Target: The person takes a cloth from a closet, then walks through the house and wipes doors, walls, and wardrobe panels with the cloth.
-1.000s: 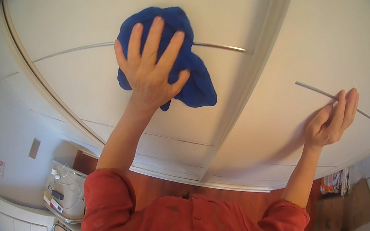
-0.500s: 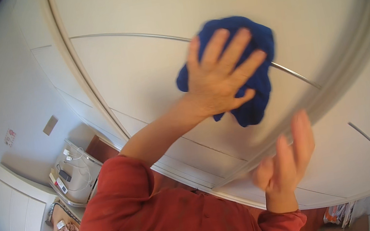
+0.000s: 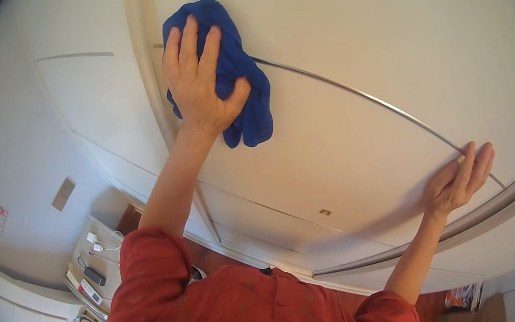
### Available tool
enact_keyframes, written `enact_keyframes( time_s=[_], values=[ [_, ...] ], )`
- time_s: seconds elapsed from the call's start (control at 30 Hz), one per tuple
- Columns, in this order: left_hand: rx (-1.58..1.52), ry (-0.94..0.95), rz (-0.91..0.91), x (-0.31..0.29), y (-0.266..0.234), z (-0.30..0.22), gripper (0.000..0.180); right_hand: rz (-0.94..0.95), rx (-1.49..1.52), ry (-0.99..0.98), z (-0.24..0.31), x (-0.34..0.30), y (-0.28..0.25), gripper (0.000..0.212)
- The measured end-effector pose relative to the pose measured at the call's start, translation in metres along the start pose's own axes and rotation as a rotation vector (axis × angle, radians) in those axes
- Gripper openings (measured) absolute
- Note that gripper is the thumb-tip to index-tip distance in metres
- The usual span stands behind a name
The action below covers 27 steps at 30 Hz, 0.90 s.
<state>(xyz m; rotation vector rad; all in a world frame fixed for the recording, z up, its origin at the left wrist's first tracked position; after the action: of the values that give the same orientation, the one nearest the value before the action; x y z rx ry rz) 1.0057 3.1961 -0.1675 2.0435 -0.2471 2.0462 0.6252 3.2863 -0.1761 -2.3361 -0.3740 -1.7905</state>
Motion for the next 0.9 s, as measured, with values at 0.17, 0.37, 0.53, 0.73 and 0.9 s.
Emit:
enact_keyframes(
  time_s=[0.17, 0.37, 0.53, 0.73, 0.9],
  values=[
    [-0.013, -0.165, 0.151, -0.066, 0.001, -0.011, 0.066, -0.042, -0.007, 0.003, 0.001, -0.003, 0.004, 0.036],
    [-0.165, 0.225, 0.220, -0.112, -0.001, -0.030, 0.056, -0.010, -0.107, -0.039, -0.010, -0.007, -0.005, 0.036],
    [-0.149, 0.080, 0.085, 0.015, 0.004, -0.024, 0.066, -0.018, -0.089, -0.045, -0.017, -0.013, -0.015, 0.036],
    [0.001, 0.024, -0.144, 0.129, 0.017, -0.031, 0.059, -0.021, -0.079, 0.029, -0.026, -0.021, -0.018, 0.037],
    [0.102, 0.034, -0.390, 0.214, 0.045, -0.030, 0.052, -0.009, -0.067, 0.032, -0.030, -0.021, -0.021, 0.037]
  ],
)
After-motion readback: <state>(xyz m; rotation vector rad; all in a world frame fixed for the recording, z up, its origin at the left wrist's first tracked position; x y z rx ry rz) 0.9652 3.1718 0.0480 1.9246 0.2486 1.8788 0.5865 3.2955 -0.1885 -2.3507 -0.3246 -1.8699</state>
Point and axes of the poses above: each hand's wrist, its own x-axis towards the middle knuckle, its own y-axis out of the palm, z = x × y, the point moved 3 cm from there along x, towards the middle knuckle, and after that the axes turned 12 degrees about x, right-handed, at the moved point
